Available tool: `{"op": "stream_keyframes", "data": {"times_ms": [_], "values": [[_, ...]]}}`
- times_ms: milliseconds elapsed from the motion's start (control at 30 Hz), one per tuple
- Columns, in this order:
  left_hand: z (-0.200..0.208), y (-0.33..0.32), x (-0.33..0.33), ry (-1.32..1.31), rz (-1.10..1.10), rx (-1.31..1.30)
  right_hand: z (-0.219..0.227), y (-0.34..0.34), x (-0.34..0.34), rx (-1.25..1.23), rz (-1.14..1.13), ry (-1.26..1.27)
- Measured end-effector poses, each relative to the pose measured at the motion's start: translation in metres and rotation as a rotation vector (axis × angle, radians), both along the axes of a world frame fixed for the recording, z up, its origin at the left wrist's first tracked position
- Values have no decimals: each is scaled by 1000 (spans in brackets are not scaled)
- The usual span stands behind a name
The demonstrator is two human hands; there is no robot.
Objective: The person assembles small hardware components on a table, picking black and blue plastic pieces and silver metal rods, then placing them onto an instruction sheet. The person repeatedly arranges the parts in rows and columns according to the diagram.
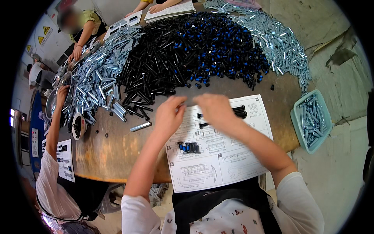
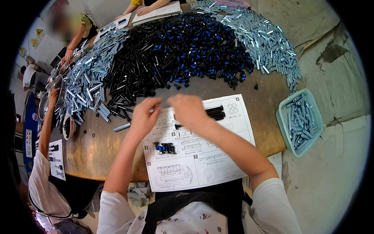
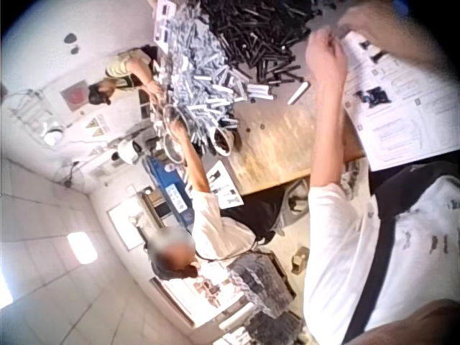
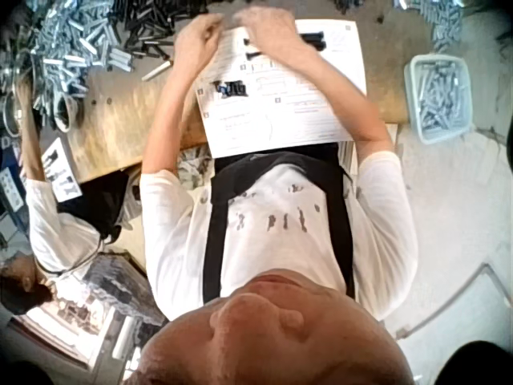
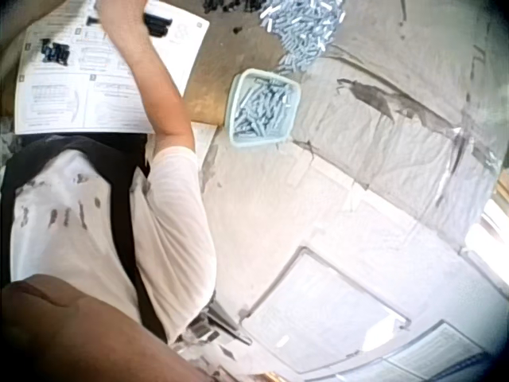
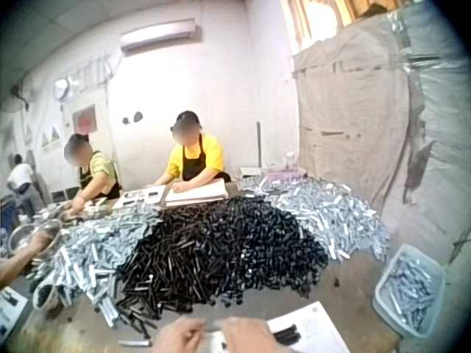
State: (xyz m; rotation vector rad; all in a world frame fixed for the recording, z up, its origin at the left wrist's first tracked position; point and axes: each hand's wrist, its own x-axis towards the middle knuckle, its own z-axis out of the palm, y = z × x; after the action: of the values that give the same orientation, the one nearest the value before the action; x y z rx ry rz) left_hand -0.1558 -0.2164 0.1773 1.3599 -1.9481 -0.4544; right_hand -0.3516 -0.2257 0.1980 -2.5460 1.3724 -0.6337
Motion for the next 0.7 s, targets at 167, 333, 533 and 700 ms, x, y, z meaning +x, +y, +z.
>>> {"op": "stream_keyframes", "data": {"times_ms": [167, 333, 533, 700], "values": [[-22, -77, -48, -312, 84, 74, -38, -81, -22, 115, -220, 24], [-24, -81, -41, -200, -3, 5, -47, -95, -15, 97, -275, 55], [9, 51, 50, 202, 57, 374, -29, -64, -5, 156, -101, -198], [1, 141, 45, 284, -9, 497, 9, 17, 30, 384, 333, -337]]}}
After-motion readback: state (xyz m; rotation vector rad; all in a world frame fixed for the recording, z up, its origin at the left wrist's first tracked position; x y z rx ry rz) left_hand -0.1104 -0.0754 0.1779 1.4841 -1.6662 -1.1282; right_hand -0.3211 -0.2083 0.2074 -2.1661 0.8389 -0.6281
